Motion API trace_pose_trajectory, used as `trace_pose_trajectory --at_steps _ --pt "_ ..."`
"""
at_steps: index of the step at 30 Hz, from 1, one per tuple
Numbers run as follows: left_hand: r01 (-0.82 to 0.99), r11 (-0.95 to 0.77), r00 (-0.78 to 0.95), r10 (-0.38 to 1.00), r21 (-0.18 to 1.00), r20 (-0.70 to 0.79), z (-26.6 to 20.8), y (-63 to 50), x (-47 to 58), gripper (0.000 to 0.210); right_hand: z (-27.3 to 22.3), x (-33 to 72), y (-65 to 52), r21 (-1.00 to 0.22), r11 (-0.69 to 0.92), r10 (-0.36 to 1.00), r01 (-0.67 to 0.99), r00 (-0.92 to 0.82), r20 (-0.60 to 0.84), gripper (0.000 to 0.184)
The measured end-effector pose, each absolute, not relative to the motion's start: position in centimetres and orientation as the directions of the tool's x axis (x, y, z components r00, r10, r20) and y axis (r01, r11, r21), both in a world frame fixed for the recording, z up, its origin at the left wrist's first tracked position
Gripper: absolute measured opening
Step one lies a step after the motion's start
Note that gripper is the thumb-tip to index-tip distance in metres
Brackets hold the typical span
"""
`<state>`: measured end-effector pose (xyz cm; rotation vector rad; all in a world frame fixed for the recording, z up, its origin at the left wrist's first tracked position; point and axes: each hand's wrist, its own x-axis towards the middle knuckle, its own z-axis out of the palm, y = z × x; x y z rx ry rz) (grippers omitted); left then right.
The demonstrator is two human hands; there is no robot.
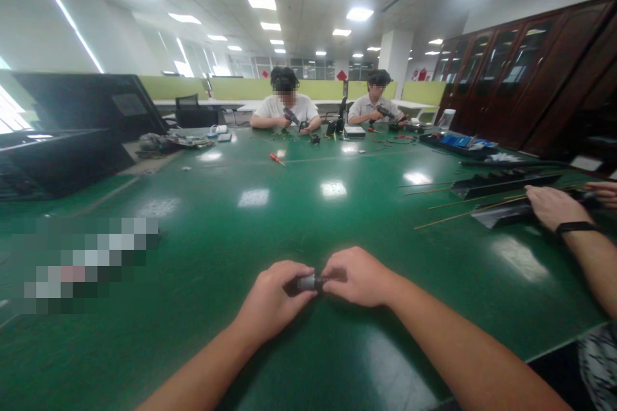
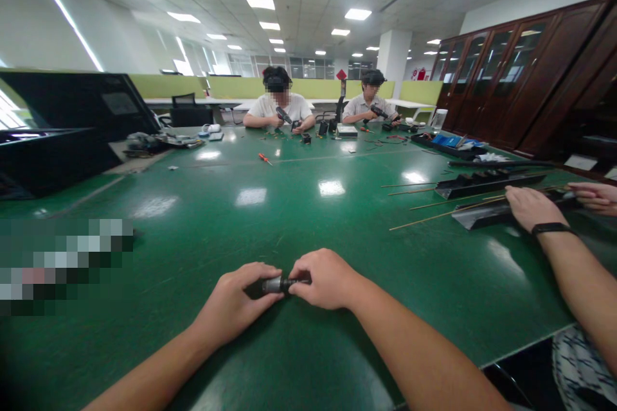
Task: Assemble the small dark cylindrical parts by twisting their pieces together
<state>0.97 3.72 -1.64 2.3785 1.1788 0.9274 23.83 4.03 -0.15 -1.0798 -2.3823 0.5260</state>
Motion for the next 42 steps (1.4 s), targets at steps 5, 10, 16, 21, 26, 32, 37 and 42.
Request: trace_pose_trajectory --at_steps 5,10,16,21,26,32,37,42 --pt "0.569 -0.632 0.450 0.775 0.526 0.444 -1.65 3.71 0.94 0.022 -0.05 23.84 3.94 -0.507 0.625 0.769 0.594 -0.580 0.268 0.015" --pt "0.565 -0.655 0.465 0.756 0.503 0.461 -1.58 3.72 0.96 0.021 0.01 23.91 3.91 -0.516 0.621 0.771 0.590 -0.577 0.269 0.014" --pt "0.560 -0.698 0.499 0.714 0.445 0.491 -1.73 3.70 0.82 0.021 0.09 23.98 3.90 -0.523 0.631 0.763 0.573 -0.579 0.287 0.014" --pt "0.554 -0.725 0.515 0.685 0.410 0.515 -1.73 3.88 0.74 0.021 0.21 23.94 3.83 -0.541 0.618 0.770 0.570 -0.576 0.273 0.013" --pt "0.546 -0.728 0.515 0.682 0.414 0.519 -1.70 3.91 0.84 0.020 0.14 24.00 3.80 -0.557 0.613 0.773 0.561 -0.572 0.274 0.013" --pt "0.551 -0.719 0.511 0.692 0.424 0.509 -1.73 3.79 0.73 0.022 0.15 24.07 3.74 -0.568 0.596 0.784 0.567 -0.563 0.261 0.012" --pt "0.566 -0.688 0.485 0.723 0.454 0.492 -1.73 3.79 0.67 0.020 0.23 24.17 3.77 -0.588 0.581 0.794 0.563 -0.553 0.255 0.012" --pt "0.558 -0.692 0.483 0.720 0.458 0.499 -1.82 3.82 0.63 0.020 0.09 24.27 3.94 -0.602 0.568 0.801 0.562 -0.545 0.247 0.012"
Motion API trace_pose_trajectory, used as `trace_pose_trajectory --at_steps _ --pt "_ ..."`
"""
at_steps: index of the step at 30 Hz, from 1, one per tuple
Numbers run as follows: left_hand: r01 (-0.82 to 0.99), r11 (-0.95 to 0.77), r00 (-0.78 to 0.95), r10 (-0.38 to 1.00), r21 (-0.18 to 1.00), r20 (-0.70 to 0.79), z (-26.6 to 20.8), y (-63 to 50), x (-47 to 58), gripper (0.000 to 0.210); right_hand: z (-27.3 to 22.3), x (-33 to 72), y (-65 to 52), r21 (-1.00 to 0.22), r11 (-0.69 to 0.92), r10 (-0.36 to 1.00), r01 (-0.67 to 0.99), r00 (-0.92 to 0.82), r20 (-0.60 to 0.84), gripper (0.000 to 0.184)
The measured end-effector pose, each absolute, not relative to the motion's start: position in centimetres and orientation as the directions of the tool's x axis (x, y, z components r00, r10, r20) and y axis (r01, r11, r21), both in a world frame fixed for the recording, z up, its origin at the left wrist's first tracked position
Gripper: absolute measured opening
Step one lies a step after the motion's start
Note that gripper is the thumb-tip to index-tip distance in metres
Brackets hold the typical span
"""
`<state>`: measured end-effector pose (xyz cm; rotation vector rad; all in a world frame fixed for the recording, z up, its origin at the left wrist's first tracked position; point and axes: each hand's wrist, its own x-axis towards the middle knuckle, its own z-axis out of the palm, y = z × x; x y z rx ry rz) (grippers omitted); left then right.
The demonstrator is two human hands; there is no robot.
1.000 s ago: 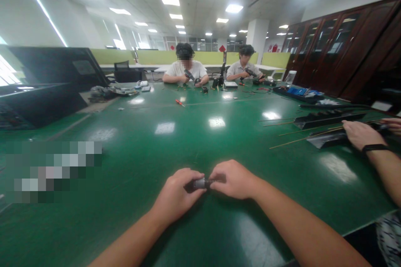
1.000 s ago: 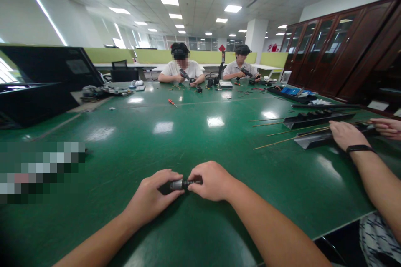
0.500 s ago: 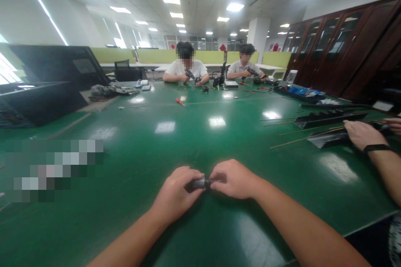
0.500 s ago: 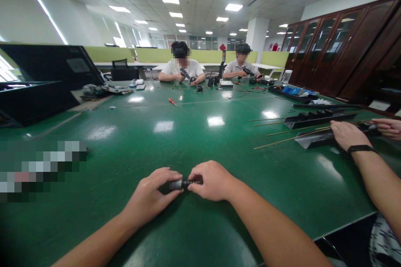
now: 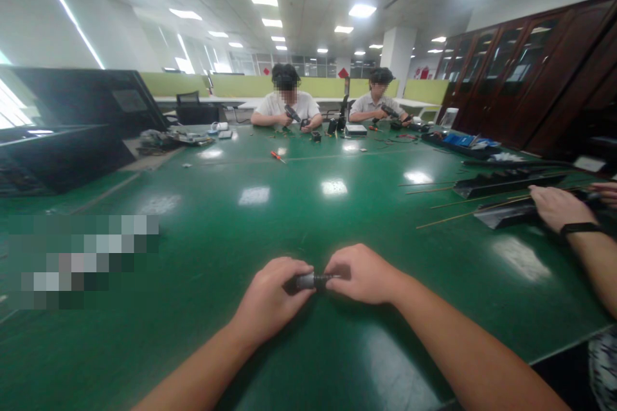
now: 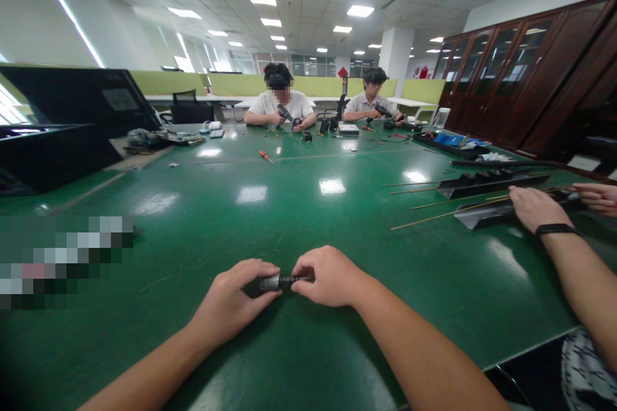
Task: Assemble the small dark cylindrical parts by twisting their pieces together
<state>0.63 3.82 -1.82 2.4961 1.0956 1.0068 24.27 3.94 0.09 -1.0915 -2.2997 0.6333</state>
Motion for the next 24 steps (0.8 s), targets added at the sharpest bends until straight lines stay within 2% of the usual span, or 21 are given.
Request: trace_pose_trajectory --at_steps 24 --pt "0.578 -0.668 0.461 0.741 0.469 0.487 -1.47 3.80 0.47 0.022 0.40 24.58 3.92 -0.614 0.537 0.823 0.579 -0.522 0.227 0.011"
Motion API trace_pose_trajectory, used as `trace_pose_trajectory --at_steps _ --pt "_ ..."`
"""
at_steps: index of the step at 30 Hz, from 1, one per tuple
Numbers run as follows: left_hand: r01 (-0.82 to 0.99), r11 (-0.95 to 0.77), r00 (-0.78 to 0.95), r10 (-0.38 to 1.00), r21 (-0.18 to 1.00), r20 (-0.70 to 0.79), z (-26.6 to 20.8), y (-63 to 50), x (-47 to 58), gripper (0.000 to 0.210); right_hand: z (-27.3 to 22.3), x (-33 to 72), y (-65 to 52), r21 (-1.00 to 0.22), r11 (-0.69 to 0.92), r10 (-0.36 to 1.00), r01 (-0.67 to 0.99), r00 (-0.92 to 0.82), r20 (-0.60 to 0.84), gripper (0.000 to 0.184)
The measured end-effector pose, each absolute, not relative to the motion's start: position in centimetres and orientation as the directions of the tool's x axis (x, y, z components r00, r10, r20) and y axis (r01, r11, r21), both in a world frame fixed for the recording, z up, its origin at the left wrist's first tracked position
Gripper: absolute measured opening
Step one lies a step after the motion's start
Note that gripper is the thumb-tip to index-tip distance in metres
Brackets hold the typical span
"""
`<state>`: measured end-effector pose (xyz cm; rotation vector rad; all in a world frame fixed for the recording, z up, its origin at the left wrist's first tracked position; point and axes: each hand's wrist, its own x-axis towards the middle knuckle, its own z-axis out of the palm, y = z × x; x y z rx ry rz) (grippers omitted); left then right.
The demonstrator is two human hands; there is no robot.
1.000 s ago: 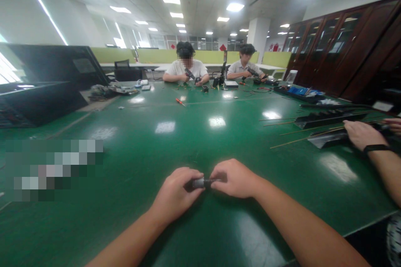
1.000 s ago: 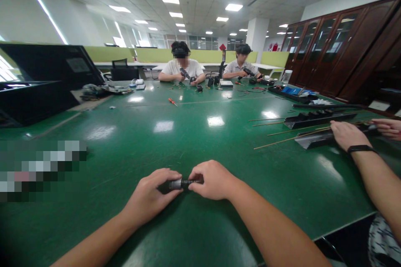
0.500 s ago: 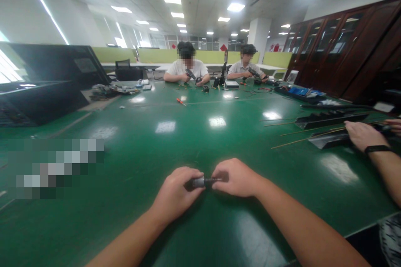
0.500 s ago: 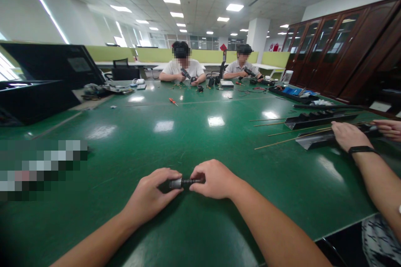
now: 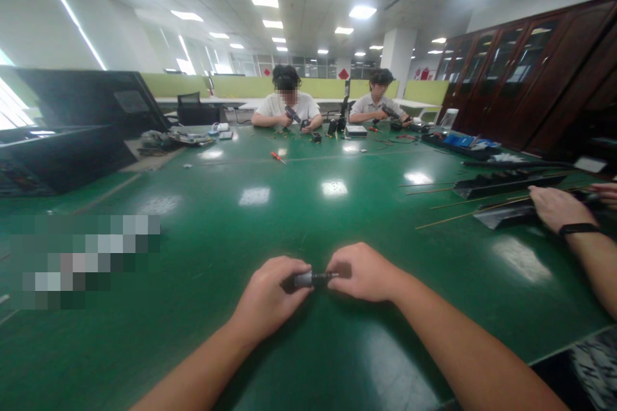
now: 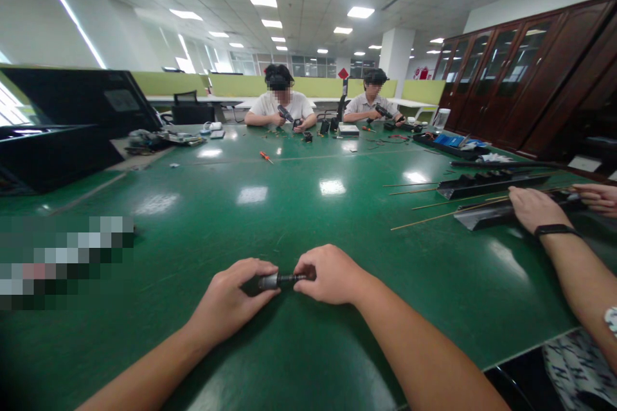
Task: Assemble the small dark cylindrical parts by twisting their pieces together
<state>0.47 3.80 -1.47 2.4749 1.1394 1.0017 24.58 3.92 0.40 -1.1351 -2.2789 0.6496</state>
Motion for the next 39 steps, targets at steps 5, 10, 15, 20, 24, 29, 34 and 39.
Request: trace_pose_trajectory --at_steps 5,10,15,20,24,29,34,39 --pt "0.575 -0.673 0.452 0.736 0.466 0.505 -1.37 3.87 0.47 0.019 0.33 24.72 4.00 -0.616 0.532 0.826 0.581 -0.516 0.227 0.011" --pt "0.577 -0.676 0.446 0.731 0.458 0.517 -1.16 3.83 0.57 0.019 0.30 24.76 3.98 -0.625 0.527 0.828 0.576 -0.515 0.223 0.011" --pt "0.580 -0.679 0.441 0.727 0.451 0.526 -1.02 3.79 0.49 0.019 0.49 24.76 4.06 -0.612 0.530 0.829 0.587 -0.509 0.229 0.010" --pt "0.588 -0.670 0.433 0.734 0.453 0.523 -1.10 3.93 0.21 0.019 0.61 24.84 4.15 -0.635 0.511 0.839 0.579 -0.498 0.221 0.011" --pt "0.595 -0.668 0.429 0.735 0.448 0.526 -1.10 4.01 0.09 0.020 0.51 24.98 4.27 -0.639 0.503 0.843 0.582 -0.492 0.216 0.011" --pt "0.597 -0.662 0.425 0.740 0.453 0.521 -1.06 4.07 -0.04 0.020 0.55 25.14 4.39 -0.633 0.506 0.844 0.586 -0.489 0.221 0.011" --pt "0.601 -0.650 0.424 0.753 0.465 0.504 -1.20 4.16 -0.13 0.020 0.61 25.27 4.44 -0.641 0.494 0.850 0.587 -0.483 0.212 0.010" --pt "0.616 -0.641 0.418 0.758 0.458 0.501 -1.24 4.22 -0.26 0.021 0.52 25.46 4.56 -0.637 0.496 0.851 0.590 -0.478 0.218 0.010"
